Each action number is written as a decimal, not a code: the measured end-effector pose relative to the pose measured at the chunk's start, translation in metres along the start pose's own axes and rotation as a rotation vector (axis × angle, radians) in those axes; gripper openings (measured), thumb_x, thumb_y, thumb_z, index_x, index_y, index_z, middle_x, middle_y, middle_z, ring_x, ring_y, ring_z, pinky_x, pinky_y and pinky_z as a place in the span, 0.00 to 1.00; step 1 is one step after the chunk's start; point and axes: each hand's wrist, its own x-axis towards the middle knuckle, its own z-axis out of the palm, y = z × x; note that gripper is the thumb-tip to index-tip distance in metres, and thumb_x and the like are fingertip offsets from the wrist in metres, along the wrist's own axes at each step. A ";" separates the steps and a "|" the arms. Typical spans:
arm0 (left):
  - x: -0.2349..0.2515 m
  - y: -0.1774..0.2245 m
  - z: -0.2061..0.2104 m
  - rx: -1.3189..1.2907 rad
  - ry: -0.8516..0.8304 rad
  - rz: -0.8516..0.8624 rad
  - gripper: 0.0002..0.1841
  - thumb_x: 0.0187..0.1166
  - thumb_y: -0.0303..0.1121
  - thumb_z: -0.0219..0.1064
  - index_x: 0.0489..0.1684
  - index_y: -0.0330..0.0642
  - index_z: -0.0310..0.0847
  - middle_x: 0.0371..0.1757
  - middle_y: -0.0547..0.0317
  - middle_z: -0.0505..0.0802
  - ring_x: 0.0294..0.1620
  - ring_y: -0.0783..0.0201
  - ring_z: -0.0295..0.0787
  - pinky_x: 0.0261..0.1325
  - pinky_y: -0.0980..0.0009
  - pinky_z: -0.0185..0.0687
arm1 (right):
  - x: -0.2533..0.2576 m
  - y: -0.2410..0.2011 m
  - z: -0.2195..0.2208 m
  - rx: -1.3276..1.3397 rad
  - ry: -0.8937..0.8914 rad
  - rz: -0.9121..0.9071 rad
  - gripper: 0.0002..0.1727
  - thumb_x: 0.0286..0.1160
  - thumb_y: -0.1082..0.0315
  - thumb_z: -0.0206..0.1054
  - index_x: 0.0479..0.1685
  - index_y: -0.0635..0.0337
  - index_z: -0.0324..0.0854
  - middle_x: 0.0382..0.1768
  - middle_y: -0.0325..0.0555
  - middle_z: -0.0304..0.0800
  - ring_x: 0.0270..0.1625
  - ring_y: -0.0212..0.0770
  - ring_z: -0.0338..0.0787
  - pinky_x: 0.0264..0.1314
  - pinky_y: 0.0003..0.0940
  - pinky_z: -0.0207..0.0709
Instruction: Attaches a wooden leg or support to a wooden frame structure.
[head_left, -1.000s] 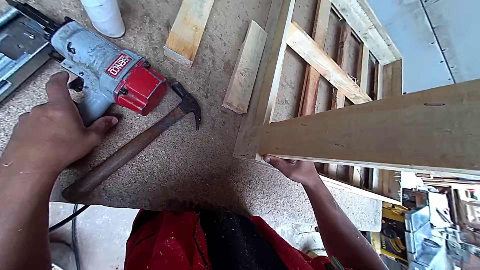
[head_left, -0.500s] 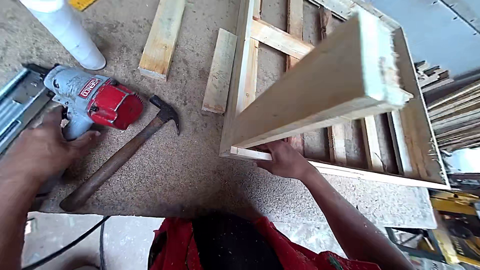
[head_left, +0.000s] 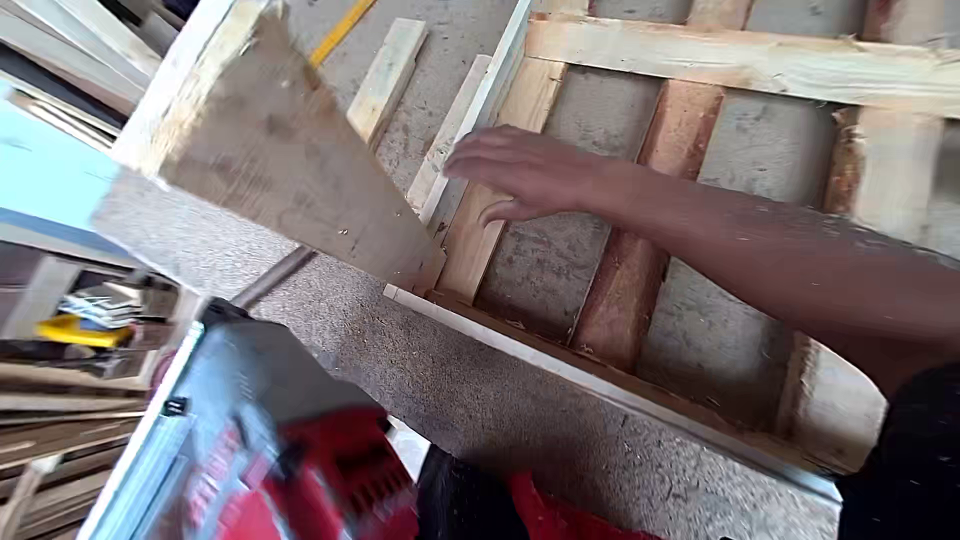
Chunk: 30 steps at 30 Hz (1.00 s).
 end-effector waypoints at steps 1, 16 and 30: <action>-0.008 0.028 0.006 0.018 -0.025 -0.027 0.48 0.78 0.58 0.61 0.78 0.12 0.60 0.57 0.22 0.89 0.57 0.45 0.93 0.67 0.49 0.85 | 0.012 0.008 0.011 0.028 0.020 -0.058 0.43 0.66 0.43 0.78 0.81 0.53 0.72 0.82 0.47 0.76 0.89 0.53 0.65 0.93 0.53 0.55; 0.074 0.266 0.078 0.097 -0.137 -0.195 0.41 0.86 0.59 0.59 0.89 0.34 0.62 0.31 0.50 0.96 0.28 0.56 0.95 0.31 0.50 0.91 | 0.054 0.023 0.078 0.196 0.228 -0.285 0.37 0.59 0.35 0.78 0.60 0.53 0.85 0.43 0.45 0.92 0.48 0.49 0.89 0.59 0.51 0.75; 0.124 0.273 0.101 0.241 -0.193 -0.333 0.47 0.83 0.69 0.50 0.94 0.41 0.53 0.35 0.54 0.92 0.30 0.55 0.90 0.31 0.50 0.87 | 0.053 0.023 0.080 0.167 0.261 -0.293 0.26 0.63 0.52 0.81 0.56 0.55 0.82 0.40 0.47 0.91 0.47 0.50 0.90 0.61 0.51 0.74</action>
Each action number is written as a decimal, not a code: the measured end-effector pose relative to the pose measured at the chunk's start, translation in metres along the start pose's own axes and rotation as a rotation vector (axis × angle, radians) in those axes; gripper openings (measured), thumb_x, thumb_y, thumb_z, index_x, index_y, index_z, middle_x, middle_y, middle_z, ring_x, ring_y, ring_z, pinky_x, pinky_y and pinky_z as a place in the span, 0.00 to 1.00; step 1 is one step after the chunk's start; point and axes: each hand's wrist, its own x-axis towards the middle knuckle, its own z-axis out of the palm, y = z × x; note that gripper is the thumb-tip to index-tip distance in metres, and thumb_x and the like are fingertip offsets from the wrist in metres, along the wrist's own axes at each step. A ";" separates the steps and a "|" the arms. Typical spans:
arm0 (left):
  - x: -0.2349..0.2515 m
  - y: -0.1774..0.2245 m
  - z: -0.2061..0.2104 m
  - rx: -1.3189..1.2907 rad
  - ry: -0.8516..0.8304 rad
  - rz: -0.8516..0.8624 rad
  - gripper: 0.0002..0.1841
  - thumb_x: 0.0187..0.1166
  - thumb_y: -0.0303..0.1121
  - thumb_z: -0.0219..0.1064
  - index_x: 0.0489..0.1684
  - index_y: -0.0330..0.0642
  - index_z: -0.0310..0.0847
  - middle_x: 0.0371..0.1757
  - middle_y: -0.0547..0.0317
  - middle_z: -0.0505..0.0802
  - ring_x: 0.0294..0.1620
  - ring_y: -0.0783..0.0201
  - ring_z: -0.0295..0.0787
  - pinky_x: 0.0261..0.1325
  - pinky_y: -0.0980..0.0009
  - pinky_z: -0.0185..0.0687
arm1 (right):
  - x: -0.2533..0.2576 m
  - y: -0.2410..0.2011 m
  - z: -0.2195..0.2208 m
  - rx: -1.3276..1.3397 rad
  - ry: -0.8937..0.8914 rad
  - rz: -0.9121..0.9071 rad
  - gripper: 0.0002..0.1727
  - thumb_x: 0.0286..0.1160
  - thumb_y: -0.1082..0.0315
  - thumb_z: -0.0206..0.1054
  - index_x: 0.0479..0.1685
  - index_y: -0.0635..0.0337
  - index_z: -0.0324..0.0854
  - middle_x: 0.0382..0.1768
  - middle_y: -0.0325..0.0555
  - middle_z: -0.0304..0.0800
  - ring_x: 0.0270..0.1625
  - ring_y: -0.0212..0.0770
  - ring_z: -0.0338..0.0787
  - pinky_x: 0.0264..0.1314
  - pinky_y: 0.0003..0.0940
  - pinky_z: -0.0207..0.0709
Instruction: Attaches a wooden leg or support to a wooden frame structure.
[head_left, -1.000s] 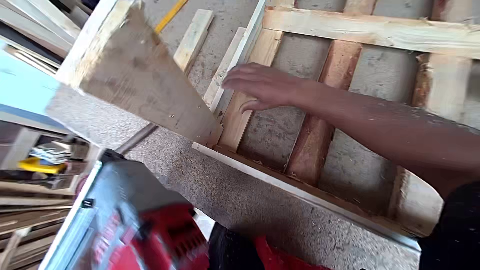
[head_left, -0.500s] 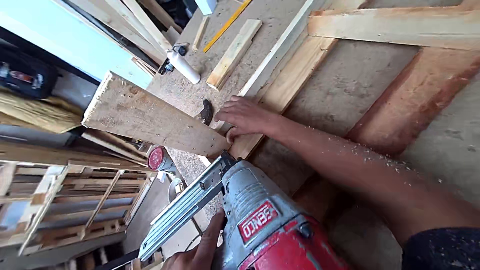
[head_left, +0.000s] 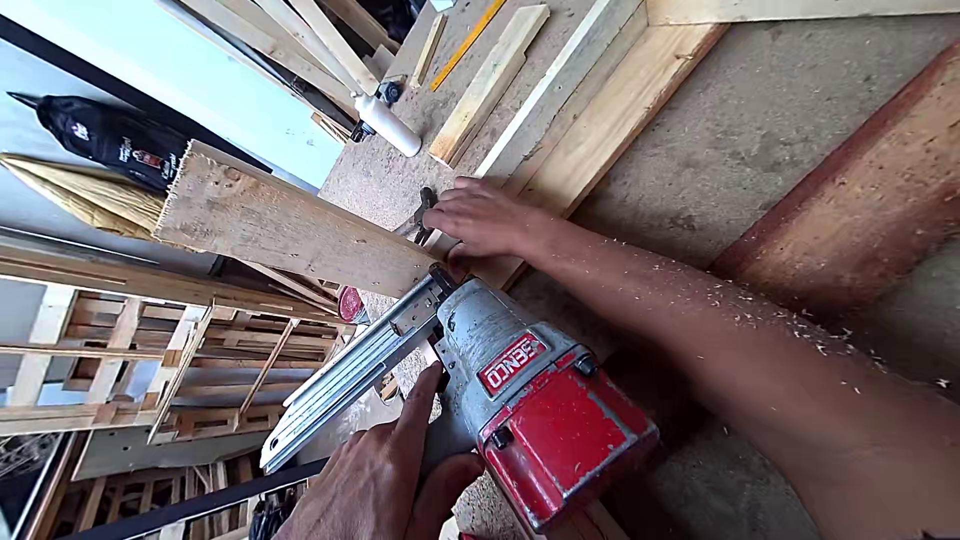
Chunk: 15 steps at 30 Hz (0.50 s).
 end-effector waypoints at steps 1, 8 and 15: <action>0.001 0.001 0.000 -0.010 -0.014 -0.010 0.48 0.83 0.70 0.49 0.94 0.41 0.52 0.35 0.54 0.92 0.31 0.55 0.90 0.31 0.49 0.87 | 0.000 0.000 0.000 -0.001 0.003 -0.001 0.26 0.63 0.52 0.81 0.57 0.55 0.82 0.40 0.47 0.91 0.47 0.50 0.90 0.61 0.51 0.74; -0.003 0.000 -0.008 -0.095 -0.033 -0.039 0.42 0.82 0.70 0.52 0.80 0.42 0.68 0.31 0.58 0.89 0.27 0.60 0.87 0.29 0.55 0.85 | 0.002 -0.002 0.000 -0.021 -0.034 0.027 0.34 0.60 0.41 0.81 0.59 0.55 0.80 0.39 0.47 0.90 0.46 0.50 0.89 0.61 0.51 0.74; -0.078 -0.072 0.012 -0.132 0.123 0.000 0.42 0.86 0.61 0.53 0.79 0.25 0.68 0.34 0.42 0.94 0.29 0.53 0.93 0.34 0.48 0.90 | 0.001 -0.013 -0.008 0.030 -0.026 0.119 0.49 0.51 0.38 0.85 0.77 0.50 0.73 0.39 0.49 0.91 0.47 0.52 0.90 0.65 0.54 0.76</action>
